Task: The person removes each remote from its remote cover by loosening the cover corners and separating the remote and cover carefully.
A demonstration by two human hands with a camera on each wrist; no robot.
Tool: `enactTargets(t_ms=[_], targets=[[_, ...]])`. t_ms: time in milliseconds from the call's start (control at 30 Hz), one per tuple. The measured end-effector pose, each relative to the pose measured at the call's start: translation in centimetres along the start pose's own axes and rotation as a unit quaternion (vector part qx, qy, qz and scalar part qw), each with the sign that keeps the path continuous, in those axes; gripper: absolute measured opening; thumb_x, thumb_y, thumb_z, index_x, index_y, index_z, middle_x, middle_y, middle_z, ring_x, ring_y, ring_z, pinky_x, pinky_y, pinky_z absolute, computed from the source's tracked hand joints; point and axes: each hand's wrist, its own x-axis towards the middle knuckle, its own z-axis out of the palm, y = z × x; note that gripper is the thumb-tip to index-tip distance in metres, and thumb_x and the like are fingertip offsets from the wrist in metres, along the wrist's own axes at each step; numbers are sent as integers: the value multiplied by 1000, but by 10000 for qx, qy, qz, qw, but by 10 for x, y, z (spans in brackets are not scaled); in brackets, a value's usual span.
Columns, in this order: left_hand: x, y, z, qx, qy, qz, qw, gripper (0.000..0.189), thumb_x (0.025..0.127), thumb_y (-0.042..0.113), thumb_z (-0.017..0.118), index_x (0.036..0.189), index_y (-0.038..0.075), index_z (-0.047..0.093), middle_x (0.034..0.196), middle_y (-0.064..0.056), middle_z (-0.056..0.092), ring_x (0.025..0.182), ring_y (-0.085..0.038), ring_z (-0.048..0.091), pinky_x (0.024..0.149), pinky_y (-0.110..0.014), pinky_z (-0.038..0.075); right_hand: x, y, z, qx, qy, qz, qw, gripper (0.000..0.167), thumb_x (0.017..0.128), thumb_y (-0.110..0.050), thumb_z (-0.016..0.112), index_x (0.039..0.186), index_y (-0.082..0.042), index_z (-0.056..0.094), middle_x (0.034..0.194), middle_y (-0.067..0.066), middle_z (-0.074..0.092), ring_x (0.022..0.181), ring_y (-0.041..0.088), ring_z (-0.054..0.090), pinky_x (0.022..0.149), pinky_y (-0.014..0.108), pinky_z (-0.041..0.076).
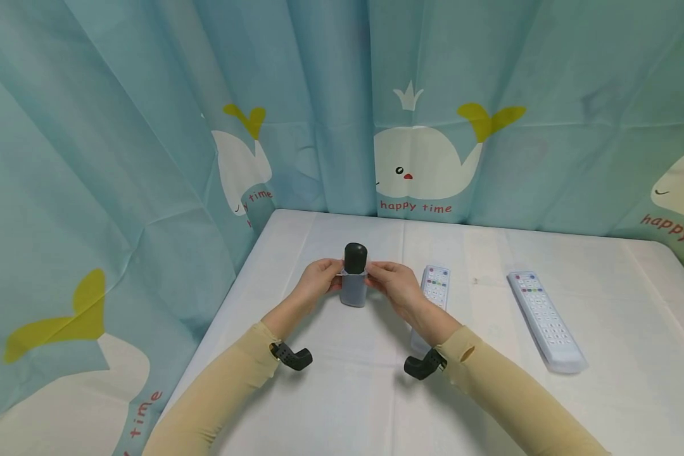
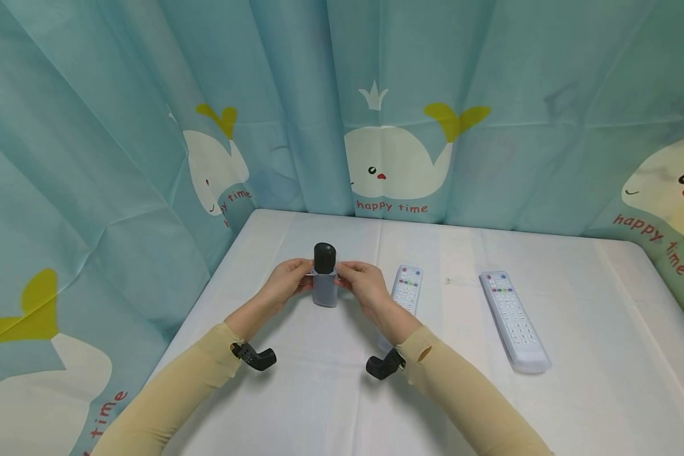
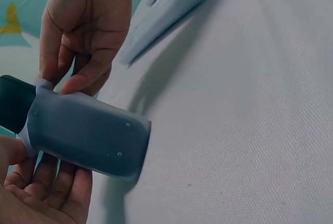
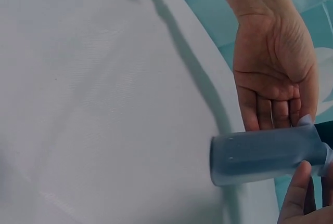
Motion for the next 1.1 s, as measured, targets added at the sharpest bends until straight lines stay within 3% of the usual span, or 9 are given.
enactTargets(t_ms=[400,633,833,1100], targets=[[0,-3,-2,-92,-6,-74,9999,32,106,20,55,122,-5,67,119,-16,68,98,-18,68,92,-40,57,-3,3,6,218,78,5,9997,29,101,-2,60,122,16,61,100,9,66,85,12,66,84,23,57],[-5,-3,-6,-594,-186,-135,9980,38,106,18,50,134,-6,59,121,-18,67,99,-18,67,94,-39,56,-4,5,6,236,-52,-78,9997,26,100,-1,55,120,15,60,101,8,65,86,12,65,85,24,57],[-9,-3,-9,-600,-315,-144,9976,40,107,19,52,138,-5,58,122,-19,67,103,-19,68,98,-42,54,-6,6,7,30,-33,-175,9998,29,99,-1,58,123,15,61,109,11,65,90,13,65,89,27,56],[-9,-3,-9,-582,-162,-131,9981,37,107,16,54,134,-7,60,115,-17,69,99,-18,68,98,-44,54,-6,7,8,-305,35,-217,9993,32,101,-7,63,127,12,62,119,16,64,98,16,65,96,33,54]])
